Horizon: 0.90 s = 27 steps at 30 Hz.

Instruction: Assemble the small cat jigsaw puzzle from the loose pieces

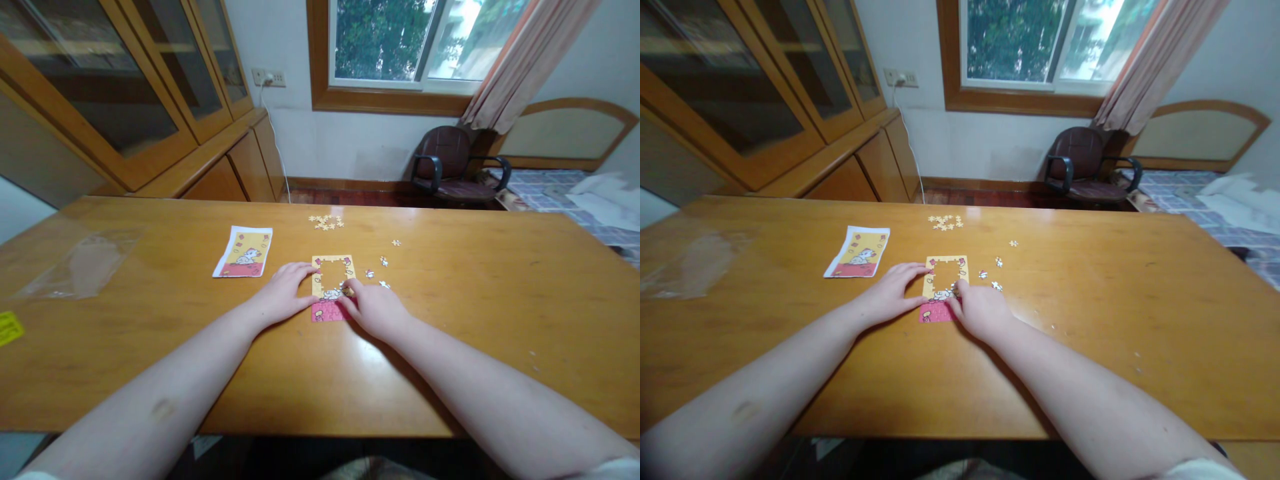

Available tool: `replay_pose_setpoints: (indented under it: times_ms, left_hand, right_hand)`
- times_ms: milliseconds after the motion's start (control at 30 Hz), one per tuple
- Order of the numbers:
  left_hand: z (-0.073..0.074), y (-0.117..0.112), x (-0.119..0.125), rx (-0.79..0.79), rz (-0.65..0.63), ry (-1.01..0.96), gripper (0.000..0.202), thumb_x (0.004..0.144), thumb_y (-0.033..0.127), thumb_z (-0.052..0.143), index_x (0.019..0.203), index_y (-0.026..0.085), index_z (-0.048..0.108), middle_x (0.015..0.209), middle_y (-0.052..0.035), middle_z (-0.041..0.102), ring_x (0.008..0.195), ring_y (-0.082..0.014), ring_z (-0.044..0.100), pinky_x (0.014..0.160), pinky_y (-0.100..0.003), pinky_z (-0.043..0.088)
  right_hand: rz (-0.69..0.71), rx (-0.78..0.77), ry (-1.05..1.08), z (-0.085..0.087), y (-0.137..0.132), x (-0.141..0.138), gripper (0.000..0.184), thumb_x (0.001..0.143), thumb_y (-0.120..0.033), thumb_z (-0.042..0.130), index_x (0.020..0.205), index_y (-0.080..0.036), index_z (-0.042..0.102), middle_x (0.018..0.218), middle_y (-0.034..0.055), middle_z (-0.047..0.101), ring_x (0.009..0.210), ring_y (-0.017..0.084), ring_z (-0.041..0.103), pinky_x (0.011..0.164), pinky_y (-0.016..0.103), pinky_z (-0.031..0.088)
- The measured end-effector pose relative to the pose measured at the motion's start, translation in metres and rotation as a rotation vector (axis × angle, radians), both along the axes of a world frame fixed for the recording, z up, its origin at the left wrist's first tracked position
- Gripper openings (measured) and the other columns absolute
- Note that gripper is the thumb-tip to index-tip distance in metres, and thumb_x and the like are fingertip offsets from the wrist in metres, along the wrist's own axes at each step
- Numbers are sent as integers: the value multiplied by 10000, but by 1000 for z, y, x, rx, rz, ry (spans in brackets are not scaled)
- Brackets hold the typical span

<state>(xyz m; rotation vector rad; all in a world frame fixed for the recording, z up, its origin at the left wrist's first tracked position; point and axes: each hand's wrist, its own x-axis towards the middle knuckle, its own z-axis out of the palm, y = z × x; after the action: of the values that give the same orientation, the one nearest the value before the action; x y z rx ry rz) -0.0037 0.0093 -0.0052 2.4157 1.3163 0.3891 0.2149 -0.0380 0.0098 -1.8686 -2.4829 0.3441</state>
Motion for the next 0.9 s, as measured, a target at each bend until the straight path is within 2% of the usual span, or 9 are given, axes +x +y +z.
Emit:
replay_pose_setpoints:
  times_ms: [300,433,600,767,900]
  left_hand:
    - [-1,2,-1,-8,-10,5,566,761,483,619,1246,214,508,1304,-86,516,1220,-259,435,1049,-432,336]
    - [0,2,-2,-27,-7,2,558,768,487,611,1247,220,506,1325,-78,499,1234,-255,421,1057,-428,329]
    - [0,2,-3,-28,1,0,544,781,503,587,1248,236,506,1343,-74,482,1251,-262,405,1064,-447,317]
    - [1,1,-2,-35,17,8,557,788,516,568,1256,221,503,1352,-88,472,1262,-265,395,1071,-448,313]
    - [1,0,-2,-33,23,0,548,791,509,563,1257,228,497,1355,-84,468,1266,-266,394,1072,-456,313]
  right_hand:
    - [-61,35,77,5,10,13,361,914,-457,355,1125,-233,545,842,65,706,752,224,651,612,292,397]
    - [-240,116,42,6,34,45,364,910,-419,364,1093,-202,593,902,86,696,794,223,633,665,305,411]
    - [-413,313,-59,-11,65,88,383,910,-311,358,1162,-147,595,1101,140,630,993,252,567,840,340,396]
    - [-461,265,-136,-27,74,99,457,907,-379,377,1341,-261,463,1250,116,551,1043,310,507,838,411,390]
    - [-460,222,-113,-27,73,98,392,914,-408,361,1248,-341,554,1258,77,547,1064,313,476,843,428,372]
